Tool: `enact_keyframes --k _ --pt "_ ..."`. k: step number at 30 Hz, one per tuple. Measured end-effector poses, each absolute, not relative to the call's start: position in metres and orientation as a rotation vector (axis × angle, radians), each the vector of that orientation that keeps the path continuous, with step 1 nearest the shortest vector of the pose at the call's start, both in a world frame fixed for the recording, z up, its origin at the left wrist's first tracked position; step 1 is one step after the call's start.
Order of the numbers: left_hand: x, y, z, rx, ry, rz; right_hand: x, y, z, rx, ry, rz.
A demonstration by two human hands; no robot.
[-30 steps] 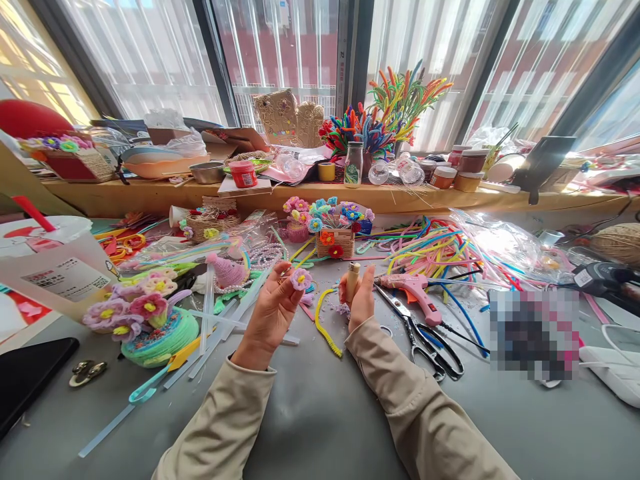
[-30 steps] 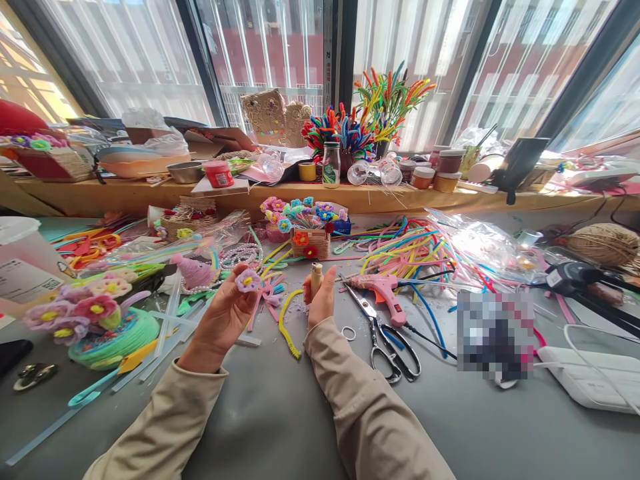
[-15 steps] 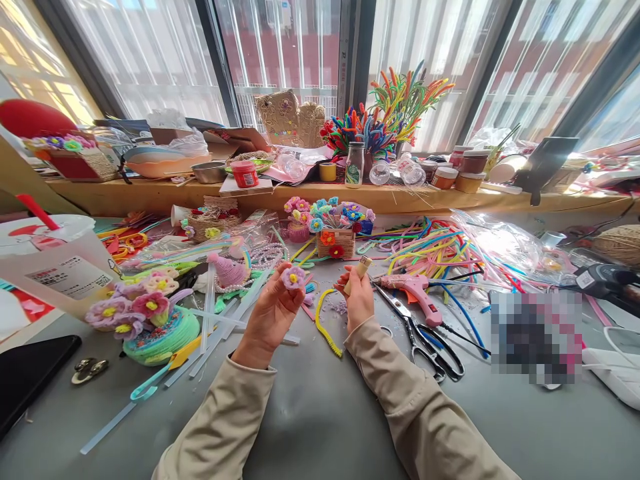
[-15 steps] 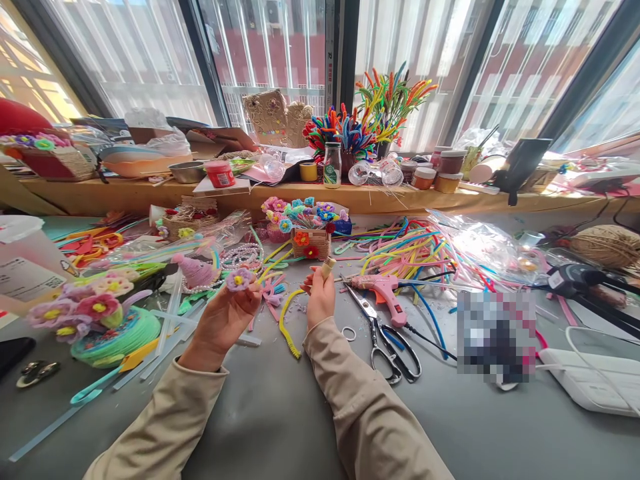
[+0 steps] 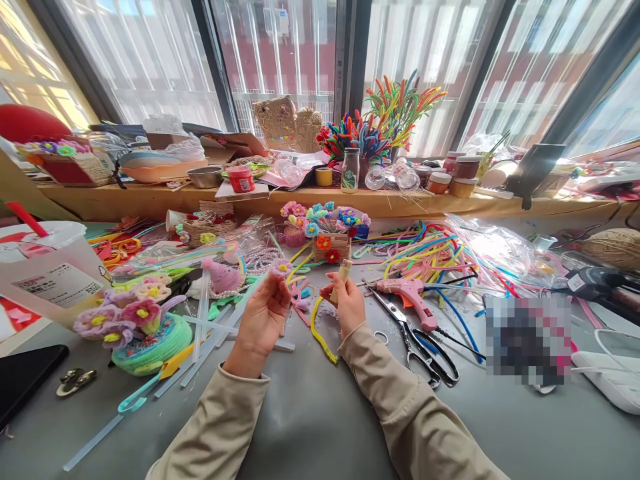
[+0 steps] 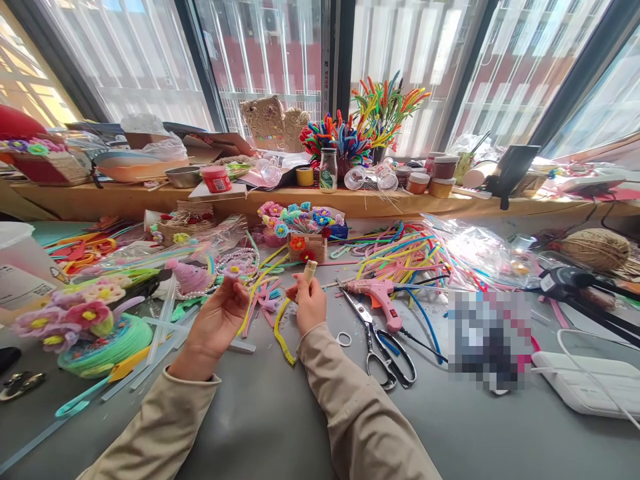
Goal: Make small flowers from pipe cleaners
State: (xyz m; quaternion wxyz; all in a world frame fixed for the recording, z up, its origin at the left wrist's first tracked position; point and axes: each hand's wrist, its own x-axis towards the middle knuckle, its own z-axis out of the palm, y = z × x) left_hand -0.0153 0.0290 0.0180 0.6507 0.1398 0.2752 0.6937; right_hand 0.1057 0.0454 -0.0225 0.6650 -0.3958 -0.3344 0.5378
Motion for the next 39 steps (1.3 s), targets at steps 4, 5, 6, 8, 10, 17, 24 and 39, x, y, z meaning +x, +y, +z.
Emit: enact_keyframes --k 4,5,6,8,10,17,24,39 --pt "-0.019 0.029 0.025 0.193 0.443 1.540 0.106 0.044 -0.019 -0.866 -0.619 1.255" --pt "-0.019 0.029 0.027 0.193 0.441 1.529 0.106 0.043 -0.019 -0.858 -0.597 1.260" --pt "-0.019 0.028 0.030 0.199 0.451 1.517 0.106 0.043 -0.019 -0.853 -0.576 1.262" --pt "-0.017 0.028 0.035 0.218 0.471 1.490 0.105 0.043 -0.019 -0.845 -0.542 1.256" --pt "-0.013 0.031 0.040 0.225 0.457 1.469 0.105 0.044 -0.020 -0.840 -0.521 1.245" --pt "0.006 0.059 0.051 0.300 0.492 1.463 0.105 0.045 -0.021 -0.830 -0.511 1.259" --pt "0.026 0.086 0.056 0.570 0.511 1.580 0.107 0.043 -0.017 -0.836 -0.506 1.232" --pt "0.046 0.081 0.037 0.692 0.600 1.180 0.113 0.045 -0.013 -0.798 -0.619 1.055"
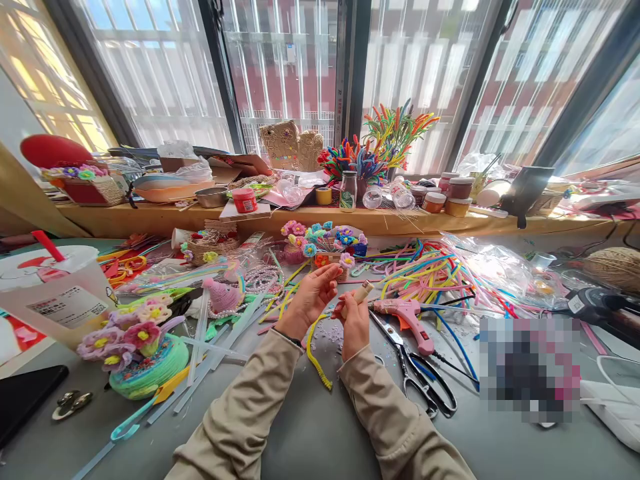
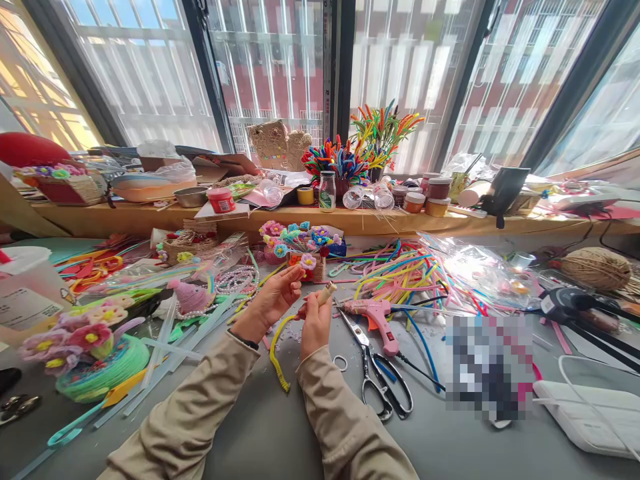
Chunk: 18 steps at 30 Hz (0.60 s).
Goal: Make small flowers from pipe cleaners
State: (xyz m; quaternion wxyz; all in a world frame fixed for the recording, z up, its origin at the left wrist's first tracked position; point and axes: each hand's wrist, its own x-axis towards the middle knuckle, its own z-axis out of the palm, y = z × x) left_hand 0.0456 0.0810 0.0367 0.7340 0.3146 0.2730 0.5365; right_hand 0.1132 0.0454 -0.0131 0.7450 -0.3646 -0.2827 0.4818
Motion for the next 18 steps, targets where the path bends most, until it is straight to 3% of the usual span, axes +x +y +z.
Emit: enact_keyframes --k 11,18 --pt "0.042 0.061 0.005 0.789 0.794 0.990 0.127 0.044 -0.004 -0.993 -0.962 0.558" --pt "0.036 0.051 0.013 1.466 1.228 0.782 0.136 0.044 -0.001 -1.111 -0.991 0.349"
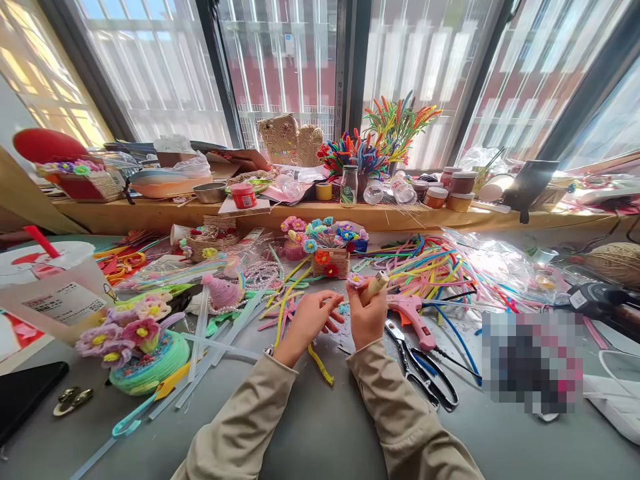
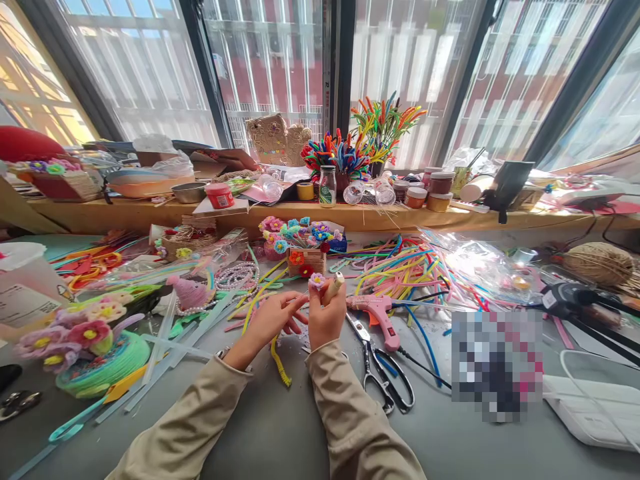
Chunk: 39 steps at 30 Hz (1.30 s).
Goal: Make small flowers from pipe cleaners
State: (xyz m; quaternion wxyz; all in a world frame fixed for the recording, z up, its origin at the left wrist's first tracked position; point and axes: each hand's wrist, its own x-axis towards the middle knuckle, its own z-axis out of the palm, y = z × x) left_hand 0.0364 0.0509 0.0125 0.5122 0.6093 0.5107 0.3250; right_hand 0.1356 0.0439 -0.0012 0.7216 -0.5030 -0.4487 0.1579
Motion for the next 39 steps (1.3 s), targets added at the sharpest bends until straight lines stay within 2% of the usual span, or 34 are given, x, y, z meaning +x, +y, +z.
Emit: enact_keyframes --k 3,8,12,18,26,39 --pt "0.032 0.046 0.016 1.609 1.302 0.663 0.139 0.043 0.001 -1.140 -1.018 0.308" --pt "0.033 0.041 0.022 2.119 1.350 0.955 0.136 0.041 0.002 -1.086 -1.078 0.342" --pt "0.037 0.043 0.023 2.286 1.335 1.087 0.131 0.041 0.002 -1.005 -1.102 0.408" --pt "0.032 0.054 0.028 2.175 1.273 1.323 0.132 0.039 0.005 -1.015 -1.127 0.415" --pt "0.025 0.094 0.070 1.817 1.434 1.816 0.127 0.040 0.000 -1.064 -1.077 0.503" --pt "0.030 0.142 0.052 2.252 1.826 1.628 0.114 0.039 -0.004 -1.004 -1.166 0.691"
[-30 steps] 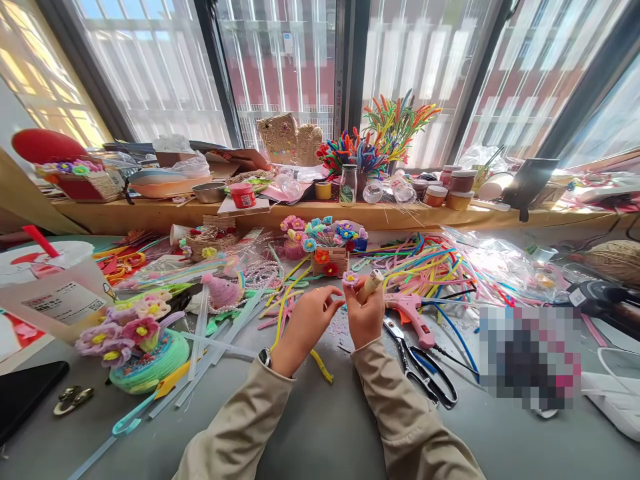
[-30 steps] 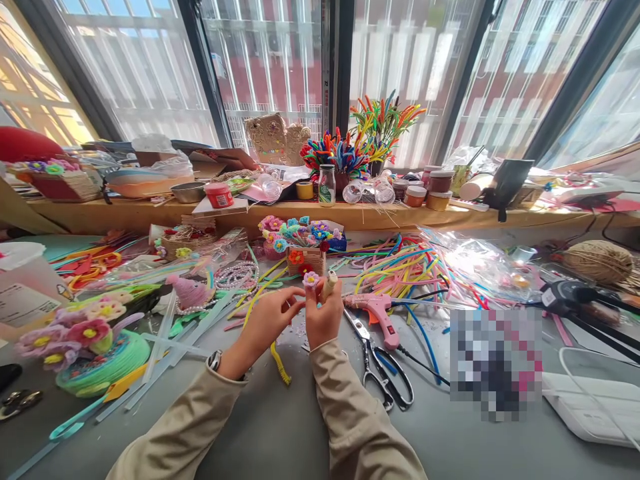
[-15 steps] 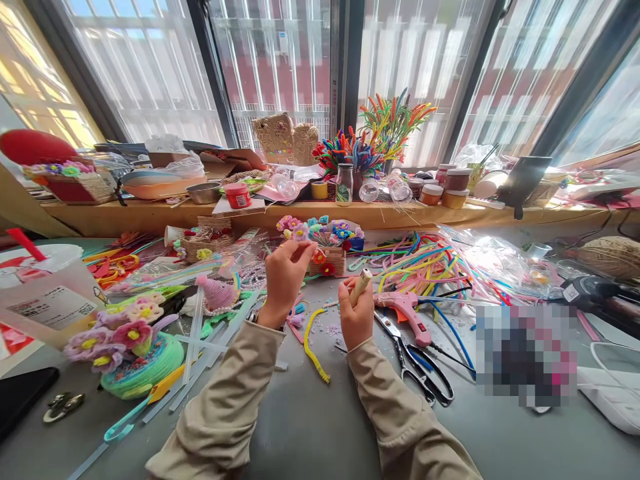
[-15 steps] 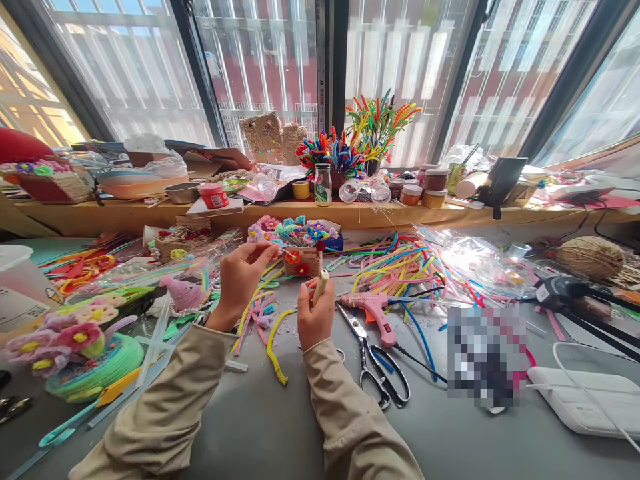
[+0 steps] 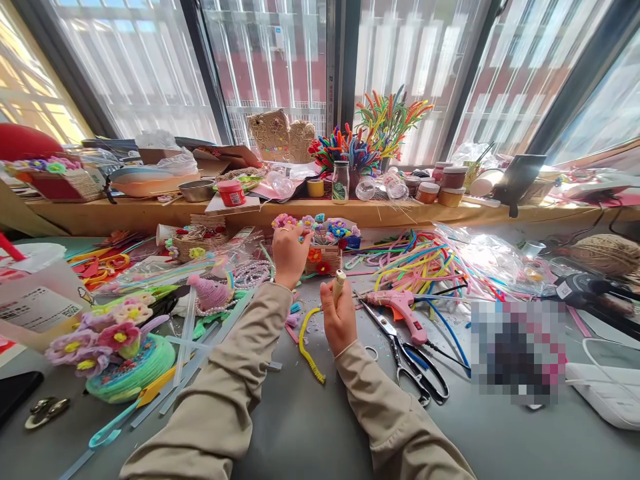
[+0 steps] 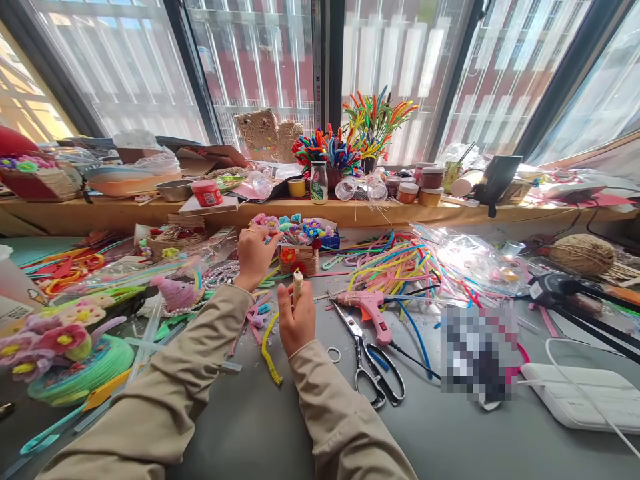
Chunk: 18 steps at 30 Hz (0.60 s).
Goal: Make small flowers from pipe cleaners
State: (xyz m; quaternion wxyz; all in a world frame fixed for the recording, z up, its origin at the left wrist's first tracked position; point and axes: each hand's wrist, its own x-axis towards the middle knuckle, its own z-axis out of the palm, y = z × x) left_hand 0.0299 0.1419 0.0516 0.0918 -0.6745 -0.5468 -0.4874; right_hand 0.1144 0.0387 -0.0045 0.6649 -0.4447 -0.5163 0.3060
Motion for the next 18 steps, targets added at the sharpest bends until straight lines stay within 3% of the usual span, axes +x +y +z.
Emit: enact_keyframes --k 18 --pt "0.040 0.152 0.040 -1.808 -1.746 -1.226 0.114 0.051 -0.017 -1.043 -1.081 0.851"
